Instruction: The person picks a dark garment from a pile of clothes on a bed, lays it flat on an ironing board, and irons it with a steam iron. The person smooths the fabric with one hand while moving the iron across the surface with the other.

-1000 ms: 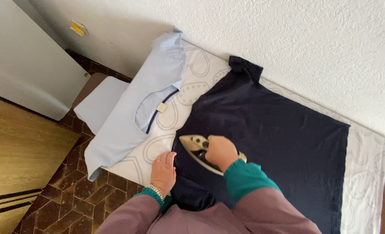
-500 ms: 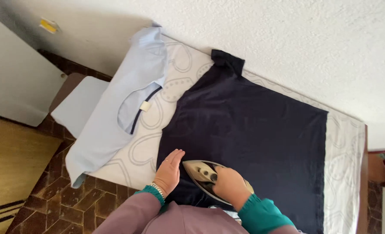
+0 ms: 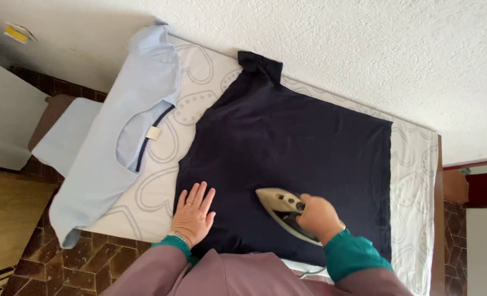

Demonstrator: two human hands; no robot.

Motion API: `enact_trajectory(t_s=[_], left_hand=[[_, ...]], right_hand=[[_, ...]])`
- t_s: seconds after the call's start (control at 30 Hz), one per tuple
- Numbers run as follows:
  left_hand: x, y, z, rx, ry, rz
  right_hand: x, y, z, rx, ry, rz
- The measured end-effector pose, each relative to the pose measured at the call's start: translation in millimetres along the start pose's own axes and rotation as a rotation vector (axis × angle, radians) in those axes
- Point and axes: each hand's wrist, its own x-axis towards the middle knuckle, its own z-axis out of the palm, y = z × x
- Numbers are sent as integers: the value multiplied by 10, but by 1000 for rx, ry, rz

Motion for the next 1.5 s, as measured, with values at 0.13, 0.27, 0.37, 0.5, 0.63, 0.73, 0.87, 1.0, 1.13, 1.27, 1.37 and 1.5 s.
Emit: enact_trajectory(t_s=[0.13,0.27,0.37,0.5,0.63,0.73,0.87,1.0,1.13,1.27,1.37,1.5], left_hand=[[-16,-8,75,48,-44,-4],[-29,-3,130,94,-86,-14],[-7,25,100,101,-85,-34],[37,467,55,160,-129,-177],[38,977,205,14,-71,-62],[22,1266,105,-37,-51,12],[-120,1288,180,28,-121,23],[-142,1288,143,25,-51,0],[-173,1284,178,41,-27,10],[-180,1280,194,79,-52,18],[-164,1287,179,16,14,43],[-211,1266,251,28,-7,31]], right_hand=[[183,384,-129,-4,120,95],[347,750,-288,10,154,172],[250,753,-468,73,90,160],[43,863,-121,94,26,45],[-624,500,-300,-93,-173,-46],[-882,670,21,-116,-189,-156],[-1087,878,64,-91,-186,-67],[-897,1450,140,54,-78,32],[-652,2067,102,153,91,243],[-371,2700,41,257,149,450],[-470,2608,-539,339,86,635],[-457,2875,-516,440,96,788]])
